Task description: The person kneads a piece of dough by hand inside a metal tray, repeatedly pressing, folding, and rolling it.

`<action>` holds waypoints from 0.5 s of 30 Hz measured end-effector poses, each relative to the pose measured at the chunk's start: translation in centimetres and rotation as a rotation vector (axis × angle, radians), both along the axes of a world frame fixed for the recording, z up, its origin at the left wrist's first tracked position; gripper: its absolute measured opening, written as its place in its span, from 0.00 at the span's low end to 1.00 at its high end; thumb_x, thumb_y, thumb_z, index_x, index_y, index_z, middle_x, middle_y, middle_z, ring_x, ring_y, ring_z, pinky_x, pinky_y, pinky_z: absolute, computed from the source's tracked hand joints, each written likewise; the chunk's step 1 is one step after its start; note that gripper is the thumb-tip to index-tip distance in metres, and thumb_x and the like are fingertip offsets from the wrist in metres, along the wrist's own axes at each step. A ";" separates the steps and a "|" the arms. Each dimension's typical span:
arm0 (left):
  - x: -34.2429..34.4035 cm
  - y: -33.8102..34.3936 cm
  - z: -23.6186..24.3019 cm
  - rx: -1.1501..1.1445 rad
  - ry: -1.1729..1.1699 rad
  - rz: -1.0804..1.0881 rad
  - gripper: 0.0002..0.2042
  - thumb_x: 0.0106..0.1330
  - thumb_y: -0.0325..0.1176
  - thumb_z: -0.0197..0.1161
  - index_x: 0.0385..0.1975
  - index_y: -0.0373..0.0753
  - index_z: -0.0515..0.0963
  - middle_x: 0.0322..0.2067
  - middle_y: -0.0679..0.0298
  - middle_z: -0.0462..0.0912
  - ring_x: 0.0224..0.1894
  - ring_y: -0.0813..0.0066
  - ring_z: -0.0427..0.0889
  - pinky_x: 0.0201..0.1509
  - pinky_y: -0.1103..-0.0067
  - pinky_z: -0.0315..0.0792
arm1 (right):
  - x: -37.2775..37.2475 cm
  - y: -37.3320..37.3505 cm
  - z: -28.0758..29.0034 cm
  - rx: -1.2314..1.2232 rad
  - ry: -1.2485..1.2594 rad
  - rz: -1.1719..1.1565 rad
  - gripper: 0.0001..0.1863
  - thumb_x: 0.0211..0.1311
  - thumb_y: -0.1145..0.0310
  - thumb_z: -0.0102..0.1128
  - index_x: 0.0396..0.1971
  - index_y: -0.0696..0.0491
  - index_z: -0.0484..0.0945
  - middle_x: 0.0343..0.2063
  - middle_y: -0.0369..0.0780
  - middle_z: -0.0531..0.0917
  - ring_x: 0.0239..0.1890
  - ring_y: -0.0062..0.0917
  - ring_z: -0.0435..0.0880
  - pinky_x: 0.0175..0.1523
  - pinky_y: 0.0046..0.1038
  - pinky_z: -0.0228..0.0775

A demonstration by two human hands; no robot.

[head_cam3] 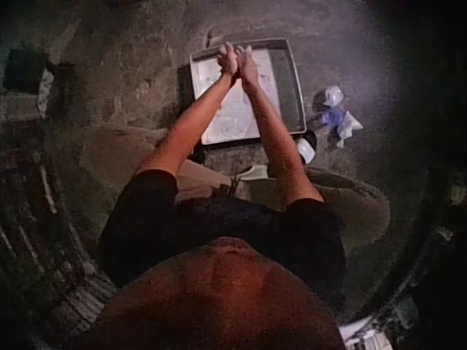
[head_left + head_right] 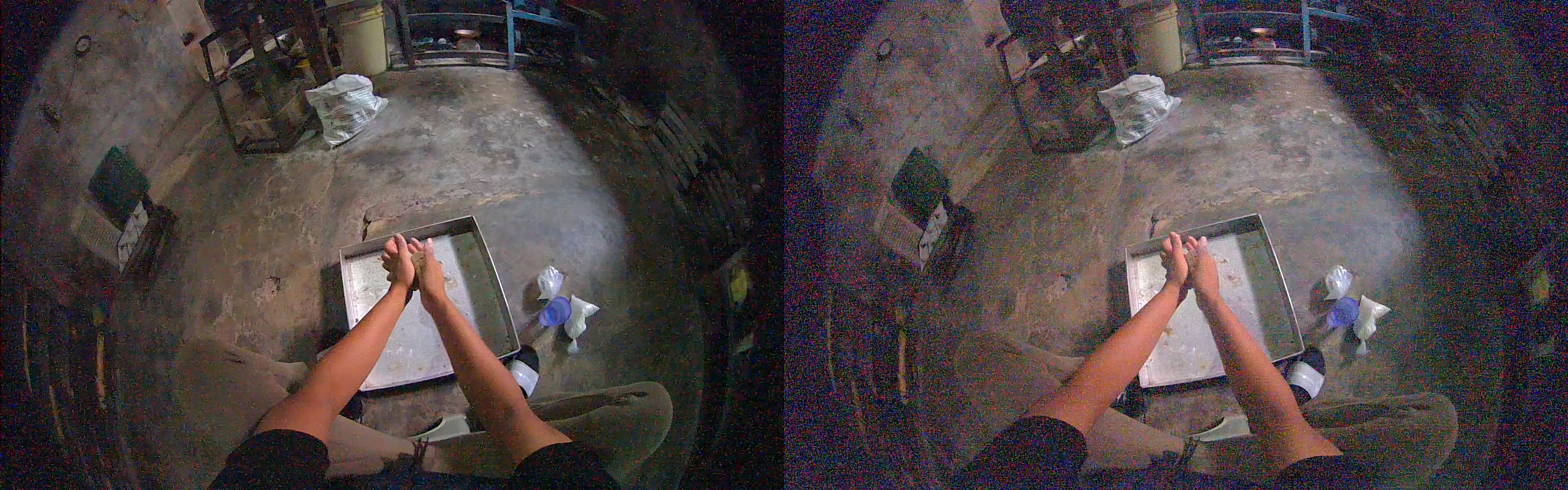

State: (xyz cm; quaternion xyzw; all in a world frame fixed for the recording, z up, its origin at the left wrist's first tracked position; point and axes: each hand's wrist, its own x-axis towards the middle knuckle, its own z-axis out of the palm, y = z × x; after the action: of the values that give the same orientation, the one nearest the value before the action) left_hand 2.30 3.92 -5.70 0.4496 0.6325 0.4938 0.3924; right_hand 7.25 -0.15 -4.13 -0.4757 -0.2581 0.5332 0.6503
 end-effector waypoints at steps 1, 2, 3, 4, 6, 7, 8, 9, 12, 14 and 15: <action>-0.4 0.1 -0.2 0.073 0.054 0.051 0.24 0.68 0.56 0.45 0.44 0.38 0.69 0.37 0.57 0.74 0.48 0.59 0.68 0.56 0.65 0.58 | -0.6 -1.1 1.8 -0.036 -0.068 0.010 0.34 0.70 0.42 0.31 0.50 0.57 0.74 0.35 0.42 0.83 0.37 0.29 0.81 0.45 0.32 0.70; -0.9 0.2 -0.3 0.147 0.109 0.102 0.24 0.68 0.56 0.45 0.44 0.38 0.69 0.39 0.56 0.72 0.49 0.59 0.67 0.55 0.65 0.58 | -1.0 -1.0 1.5 -0.117 -0.115 -0.058 0.34 0.70 0.42 0.31 0.45 0.58 0.77 0.30 0.42 0.83 0.33 0.29 0.80 0.42 0.33 0.70; -1.3 0.2 -0.5 0.220 0.165 0.153 0.23 0.68 0.55 0.45 0.43 0.38 0.69 0.42 0.56 0.71 0.50 0.59 0.65 0.55 0.64 0.59 | -1.5 -0.7 1.1 -0.199 -0.162 -0.125 0.35 0.69 0.42 0.32 0.39 0.59 0.80 0.26 0.42 0.83 0.28 0.30 0.80 0.38 0.34 0.70; 0.5 -1.0 0.8 0.128 0.183 0.105 0.23 0.68 0.54 0.46 0.44 0.38 0.68 0.45 0.54 0.68 0.50 0.58 0.66 0.55 0.64 0.59 | 0.3 -0.3 -1.0 -0.126 -0.300 -0.235 0.36 0.69 0.41 0.32 0.33 0.59 0.80 0.22 0.41 0.81 0.25 0.30 0.78 0.36 0.34 0.69; 1.3 -0.7 0.0 0.233 0.106 0.020 0.24 0.69 0.54 0.44 0.45 0.35 0.68 0.45 0.52 0.68 0.50 0.58 0.66 0.56 0.65 0.59 | 1.7 0.9 -3.0 -0.018 -0.433 -0.345 0.37 0.69 0.40 0.32 0.23 0.58 0.79 0.16 0.39 0.78 0.19 0.30 0.75 0.31 0.35 0.67; 1.9 -1.1 0.3 0.250 0.049 -0.024 0.25 0.70 0.54 0.44 0.46 0.34 0.67 0.45 0.51 0.68 0.50 0.57 0.66 0.56 0.65 0.59 | 2.3 1.0 -2.8 -0.009 -0.440 -0.377 0.38 0.68 0.40 0.32 0.18 0.58 0.78 0.14 0.38 0.77 0.17 0.30 0.74 0.29 0.35 0.66; 1.7 -1.5 0.5 0.224 -0.079 -0.086 0.26 0.70 0.54 0.43 0.46 0.32 0.66 0.45 0.50 0.68 0.48 0.58 0.68 0.55 0.68 0.61 | 2.5 0.5 -0.2 -0.085 -0.322 -0.342 0.38 0.68 0.40 0.33 0.14 0.57 0.76 0.12 0.37 0.75 0.16 0.29 0.73 0.27 0.35 0.64; 0.9 -0.8 -0.4 0.240 -0.053 -0.138 0.26 0.70 0.54 0.44 0.47 0.32 0.65 0.44 0.51 0.68 0.46 0.60 0.70 0.54 0.69 0.63 | 2.3 0.5 2.5 -0.138 -0.206 -0.300 0.39 0.68 0.39 0.34 0.10 0.57 0.74 0.10 0.37 0.74 0.14 0.29 0.72 0.26 0.35 0.63; 2.2 -2.2 0.0 0.339 0.000 -0.343 0.22 0.69 0.50 0.50 0.48 0.36 0.65 0.44 0.53 0.68 0.46 0.65 0.70 0.53 0.72 0.65 | 4.7 0.4 3.8 -0.127 -0.270 -0.379 0.38 0.65 0.37 0.38 0.06 0.54 0.67 0.08 0.36 0.70 0.11 0.26 0.69 0.22 0.35 0.60; 3.7 -3.7 2.2 0.371 0.090 -0.404 0.18 0.68 0.47 0.52 0.43 0.36 0.69 0.40 0.57 0.72 0.44 0.70 0.73 0.52 0.74 0.66 | 7.0 -0.3 3.8 -0.099 -0.270 -0.360 0.39 0.64 0.35 0.39 0.06 0.54 0.67 0.08 0.35 0.70 0.11 0.23 0.68 0.21 0.34 0.60; 3.7 -3.5 2.7 0.366 0.126 -0.460 0.18 0.68 0.47 0.52 0.41 0.35 0.71 0.39 0.56 0.73 0.43 0.68 0.74 0.51 0.74 0.67 | 7.4 0.0 3.4 -0.126 -0.248 -0.360 0.39 0.64 0.34 0.38 0.06 0.54 0.67 0.08 0.35 0.70 0.11 0.23 0.68 0.21 0.33 0.60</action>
State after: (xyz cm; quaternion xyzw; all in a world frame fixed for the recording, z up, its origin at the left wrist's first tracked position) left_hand 6.01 0.42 -3.01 0.6741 0.4375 0.4690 0.3664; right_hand 14.69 -0.18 -0.68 -0.6158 -0.2131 0.3611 0.6671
